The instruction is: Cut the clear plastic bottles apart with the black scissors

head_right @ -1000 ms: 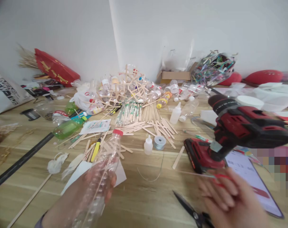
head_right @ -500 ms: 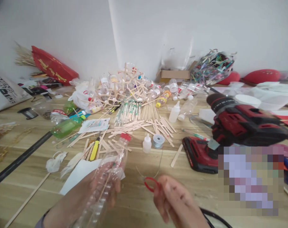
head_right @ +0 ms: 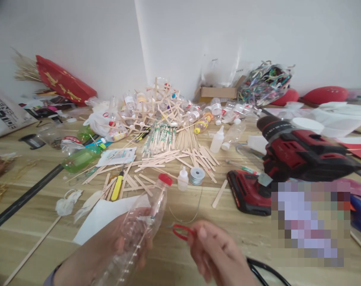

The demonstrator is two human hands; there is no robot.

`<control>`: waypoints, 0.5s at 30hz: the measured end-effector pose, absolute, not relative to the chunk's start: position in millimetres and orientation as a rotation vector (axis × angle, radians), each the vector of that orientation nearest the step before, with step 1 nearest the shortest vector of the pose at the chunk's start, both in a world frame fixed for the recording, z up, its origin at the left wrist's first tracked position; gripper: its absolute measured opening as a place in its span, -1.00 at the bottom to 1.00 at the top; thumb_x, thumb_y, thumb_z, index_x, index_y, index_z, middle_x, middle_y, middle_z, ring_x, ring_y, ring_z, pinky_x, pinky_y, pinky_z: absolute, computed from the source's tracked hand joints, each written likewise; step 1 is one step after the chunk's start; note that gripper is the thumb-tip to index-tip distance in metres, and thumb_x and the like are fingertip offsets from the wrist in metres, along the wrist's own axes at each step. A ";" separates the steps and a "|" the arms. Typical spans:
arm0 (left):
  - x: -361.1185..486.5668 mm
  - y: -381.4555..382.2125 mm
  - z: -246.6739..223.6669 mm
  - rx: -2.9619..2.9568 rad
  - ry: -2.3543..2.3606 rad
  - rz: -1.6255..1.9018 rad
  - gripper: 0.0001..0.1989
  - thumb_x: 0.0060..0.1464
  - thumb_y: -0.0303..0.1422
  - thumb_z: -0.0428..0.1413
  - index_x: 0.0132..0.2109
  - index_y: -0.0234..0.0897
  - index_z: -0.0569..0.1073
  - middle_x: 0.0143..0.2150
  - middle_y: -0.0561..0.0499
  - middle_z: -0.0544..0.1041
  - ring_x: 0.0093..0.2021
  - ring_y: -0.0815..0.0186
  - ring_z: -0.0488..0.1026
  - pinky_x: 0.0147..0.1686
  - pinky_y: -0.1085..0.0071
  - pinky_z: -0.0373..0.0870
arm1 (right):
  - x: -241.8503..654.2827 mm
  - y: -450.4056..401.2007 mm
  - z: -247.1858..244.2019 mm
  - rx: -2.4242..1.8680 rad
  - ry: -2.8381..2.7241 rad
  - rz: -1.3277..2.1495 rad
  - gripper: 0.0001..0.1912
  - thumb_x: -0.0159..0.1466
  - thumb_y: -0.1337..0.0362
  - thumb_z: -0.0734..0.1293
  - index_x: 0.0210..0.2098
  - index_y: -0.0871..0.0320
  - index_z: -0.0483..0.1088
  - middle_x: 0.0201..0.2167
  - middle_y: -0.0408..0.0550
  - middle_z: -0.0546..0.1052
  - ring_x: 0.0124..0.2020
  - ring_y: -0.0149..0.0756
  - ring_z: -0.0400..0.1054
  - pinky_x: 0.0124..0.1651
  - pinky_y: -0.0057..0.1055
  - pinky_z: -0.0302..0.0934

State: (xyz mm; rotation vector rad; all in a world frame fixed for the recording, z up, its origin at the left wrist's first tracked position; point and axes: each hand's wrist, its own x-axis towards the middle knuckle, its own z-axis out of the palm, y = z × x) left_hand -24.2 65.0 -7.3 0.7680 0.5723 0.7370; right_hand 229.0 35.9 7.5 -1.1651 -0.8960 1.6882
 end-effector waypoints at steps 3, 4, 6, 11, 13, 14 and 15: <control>-23.2 67.9 -6.2 0.732 0.577 0.727 -0.43 -0.02 -0.08 0.37 0.12 -0.15 0.53 -0.26 -0.03 0.68 -0.35 0.24 0.59 -0.33 0.36 0.49 | 234.5 37.2 3.9 -1.256 -0.835 1.553 -0.35 0.10 -0.32 0.46 -0.59 0.18 0.35 -0.71 -0.20 0.16 -0.60 -0.45 -0.05 -0.51 -0.49 -0.10; -23.1 68.5 -5.6 0.714 0.573 0.736 -0.48 0.03 -0.04 0.32 0.09 -0.16 0.54 -0.28 -0.04 0.68 -0.36 0.24 0.59 -0.35 0.36 0.50 | 235.7 37.6 3.1 -1.271 -0.831 1.509 -0.33 0.09 -0.30 0.48 -0.63 0.17 0.29 -0.73 -0.21 0.12 -0.60 -0.45 -0.06 -0.51 -0.50 -0.08; -24.1 69.0 -4.0 0.682 0.578 0.778 -0.56 0.14 -0.03 0.23 0.07 -0.16 0.54 -0.28 -0.03 0.67 -0.30 0.22 0.60 -0.34 0.36 0.52 | 237.6 38.8 3.3 -1.285 -0.800 1.430 -0.32 0.08 -0.27 0.50 -0.68 0.17 0.22 -0.74 -0.23 0.08 -0.60 -0.46 -0.06 -0.51 -0.51 -0.02; -35.9 70.2 5.6 0.690 0.622 0.885 -0.52 0.02 -0.13 0.36 0.06 -0.20 0.54 -0.26 -0.06 0.67 -0.38 0.27 0.60 -0.38 0.44 0.49 | 252.8 46.7 11.7 -1.224 -0.565 1.342 -0.35 -0.10 -0.14 0.62 -0.71 0.12 0.19 -0.77 -0.25 0.09 -0.67 -0.46 -0.02 -0.57 -0.49 0.16; -42.3 71.8 9.7 0.671 0.663 0.968 -0.45 -0.06 -0.06 0.39 0.02 -0.25 0.56 -0.28 -0.07 0.67 -0.42 0.28 0.58 -0.41 0.45 0.46 | 270.0 51.3 12.9 -1.181 -0.481 1.249 -0.36 -0.10 -0.10 0.62 -0.71 0.08 0.15 -0.80 -0.27 0.01 -0.70 -0.43 -0.05 -0.63 -0.47 0.16; -45.2 72.7 11.0 0.655 0.681 1.003 -0.43 -0.09 -0.03 0.39 0.00 -0.26 0.57 -0.28 -0.07 0.66 -0.41 0.27 0.58 -0.40 0.44 0.46 | 281.4 53.6 11.9 -1.165 -0.488 1.223 -0.36 -0.06 -0.10 0.61 -0.70 0.06 0.12 -0.80 -0.28 -0.03 -0.71 -0.41 -0.06 -0.63 -0.45 0.19; -47.5 73.5 11.7 0.644 0.695 1.017 -0.43 -0.10 -0.01 0.39 -0.01 -0.27 0.58 -0.28 -0.08 0.66 -0.40 0.26 0.58 -0.40 0.43 0.46 | 294.2 55.8 9.7 -1.144 -0.501 1.156 -0.37 0.03 -0.13 0.56 -0.68 0.05 0.11 -0.79 -0.29 -0.06 -0.72 -0.42 -0.12 -0.62 -0.44 0.21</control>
